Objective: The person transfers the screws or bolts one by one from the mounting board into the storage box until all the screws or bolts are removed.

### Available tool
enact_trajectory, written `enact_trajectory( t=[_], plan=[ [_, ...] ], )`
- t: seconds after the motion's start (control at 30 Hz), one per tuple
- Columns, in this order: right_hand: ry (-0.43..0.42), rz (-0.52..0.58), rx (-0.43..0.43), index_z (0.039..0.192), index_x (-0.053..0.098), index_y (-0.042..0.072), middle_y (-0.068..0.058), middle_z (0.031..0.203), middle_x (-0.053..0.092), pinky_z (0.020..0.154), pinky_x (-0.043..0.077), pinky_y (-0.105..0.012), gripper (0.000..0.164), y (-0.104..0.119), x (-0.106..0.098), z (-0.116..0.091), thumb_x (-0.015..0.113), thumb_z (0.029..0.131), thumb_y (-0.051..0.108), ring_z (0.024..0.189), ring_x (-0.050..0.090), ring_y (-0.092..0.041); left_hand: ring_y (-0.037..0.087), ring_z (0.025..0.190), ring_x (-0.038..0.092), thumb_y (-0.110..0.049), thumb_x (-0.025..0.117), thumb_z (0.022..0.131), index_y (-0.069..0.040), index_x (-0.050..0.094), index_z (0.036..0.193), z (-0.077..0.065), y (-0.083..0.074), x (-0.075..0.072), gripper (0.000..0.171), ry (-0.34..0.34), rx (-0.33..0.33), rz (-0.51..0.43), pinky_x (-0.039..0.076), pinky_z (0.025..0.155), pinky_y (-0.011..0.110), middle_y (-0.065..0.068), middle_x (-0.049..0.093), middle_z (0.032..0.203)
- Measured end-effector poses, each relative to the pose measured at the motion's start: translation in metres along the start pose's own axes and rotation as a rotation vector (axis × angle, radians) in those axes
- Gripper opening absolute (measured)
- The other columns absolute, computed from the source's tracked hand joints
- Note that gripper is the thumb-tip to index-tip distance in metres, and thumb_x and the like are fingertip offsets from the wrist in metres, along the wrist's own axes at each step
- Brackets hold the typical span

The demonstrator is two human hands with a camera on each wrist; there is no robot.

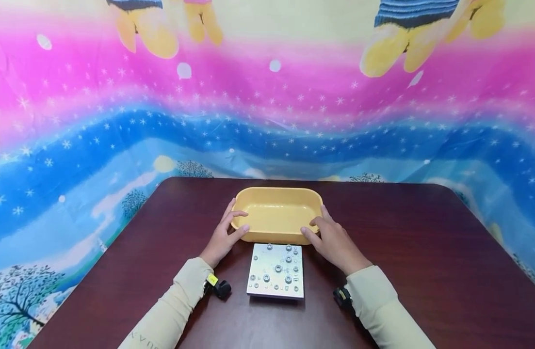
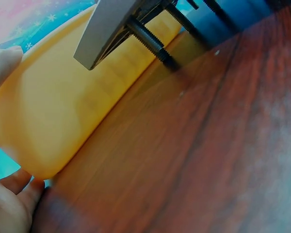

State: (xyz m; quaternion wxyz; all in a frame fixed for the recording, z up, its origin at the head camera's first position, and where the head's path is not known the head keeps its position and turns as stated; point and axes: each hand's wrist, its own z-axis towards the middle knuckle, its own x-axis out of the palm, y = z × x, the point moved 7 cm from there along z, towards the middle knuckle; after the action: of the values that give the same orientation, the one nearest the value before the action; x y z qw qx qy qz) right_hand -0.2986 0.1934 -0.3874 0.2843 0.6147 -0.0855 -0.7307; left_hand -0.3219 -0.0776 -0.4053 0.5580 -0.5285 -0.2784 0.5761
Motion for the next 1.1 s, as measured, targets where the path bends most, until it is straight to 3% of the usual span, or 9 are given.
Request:
enact_trajectory(
  t=[0.27,0.47,0.53,0.67,0.73,0.83,0.97,1.1],
  plan=[
    [-0.01,0.022,0.013,0.111,0.066,0.003,-0.025,0.156,0.016,0.093,0.046,-0.053,0.048,0.003,-0.003,0.005,0.057,0.094,0.047,0.118,0.053,-0.043,0.023,0.146,0.013,-0.023,0.066,0.092,-0.003,0.056,0.127,0.005,-0.001,-0.005,0.041,-0.012,0.002,-0.03,0.032,0.107,0.044,-0.003,0.006,0.161],
    [-0.096,-0.006,-0.018,0.113,0.063,0.0,-0.027,0.149,0.034,0.098,0.039,-0.058,0.045,0.01,-0.013,0.007,0.068,0.089,0.038,0.125,0.046,-0.044,0.024,0.146,0.013,-0.023,0.067,0.092,-0.002,0.057,0.126,0.003,0.0,-0.007,0.041,-0.017,-0.003,-0.038,0.033,0.106,0.044,-0.003,0.007,0.161],
    [-0.144,-0.032,-0.039,0.112,0.064,0.001,-0.025,0.141,0.045,0.098,0.038,-0.058,0.042,0.015,-0.018,0.006,0.072,0.087,0.033,0.122,0.047,-0.042,0.025,0.146,0.013,-0.022,0.067,0.092,-0.002,0.056,0.126,0.002,0.0,-0.006,0.041,-0.016,-0.007,-0.047,0.032,0.106,0.044,-0.003,0.006,0.161],
    [-0.195,-0.053,-0.081,0.102,0.066,0.006,-0.013,0.106,0.063,0.08,0.049,-0.044,0.026,0.031,-0.028,0.001,0.074,0.084,0.023,0.091,0.059,-0.027,0.027,0.146,0.012,-0.021,0.067,0.092,0.0,0.056,0.126,0.002,0.0,-0.005,0.041,-0.019,-0.006,-0.052,0.033,0.105,0.046,-0.002,0.006,0.161],
    [-0.161,-0.03,-0.089,0.096,0.066,0.008,-0.004,0.087,0.063,0.067,0.049,-0.034,0.017,0.039,-0.029,-0.002,0.073,0.083,0.018,0.074,0.057,-0.018,0.027,0.146,0.013,-0.021,0.067,0.092,0.0,0.056,0.126,0.002,-0.001,-0.005,0.041,-0.023,-0.003,-0.046,0.033,0.106,0.046,-0.001,0.007,0.161],
    [-0.057,-0.001,-0.096,0.088,0.065,0.011,0.005,0.067,0.056,0.058,0.045,-0.027,0.007,0.051,-0.025,-0.007,0.07,0.083,0.012,0.06,0.051,-0.01,0.025,0.146,0.013,-0.022,0.067,0.092,-0.001,0.057,0.125,0.002,-0.001,-0.003,0.04,-0.026,-0.005,-0.037,0.033,0.107,0.046,-0.002,0.008,0.161],
    [0.071,-0.017,-0.074,0.083,0.065,0.013,0.006,0.059,0.05,0.053,0.041,-0.026,0.005,0.06,-0.014,-0.014,0.069,0.081,0.009,0.054,0.046,-0.009,0.023,0.146,0.014,-0.022,0.067,0.092,-0.003,0.058,0.124,0.003,0.001,-0.002,0.039,-0.027,-0.012,-0.036,0.033,0.106,0.046,-0.002,0.008,0.16],
    [0.13,-0.071,0.009,0.08,0.063,0.015,0.006,0.059,0.051,0.053,0.041,-0.028,0.007,0.059,-0.003,-0.017,0.07,0.081,0.015,0.054,0.047,-0.01,0.023,0.146,0.013,-0.023,0.067,0.092,-0.003,0.058,0.124,0.003,0.001,-0.001,0.039,-0.024,-0.011,-0.035,0.032,0.108,0.046,-0.002,0.008,0.161]
  ],
)
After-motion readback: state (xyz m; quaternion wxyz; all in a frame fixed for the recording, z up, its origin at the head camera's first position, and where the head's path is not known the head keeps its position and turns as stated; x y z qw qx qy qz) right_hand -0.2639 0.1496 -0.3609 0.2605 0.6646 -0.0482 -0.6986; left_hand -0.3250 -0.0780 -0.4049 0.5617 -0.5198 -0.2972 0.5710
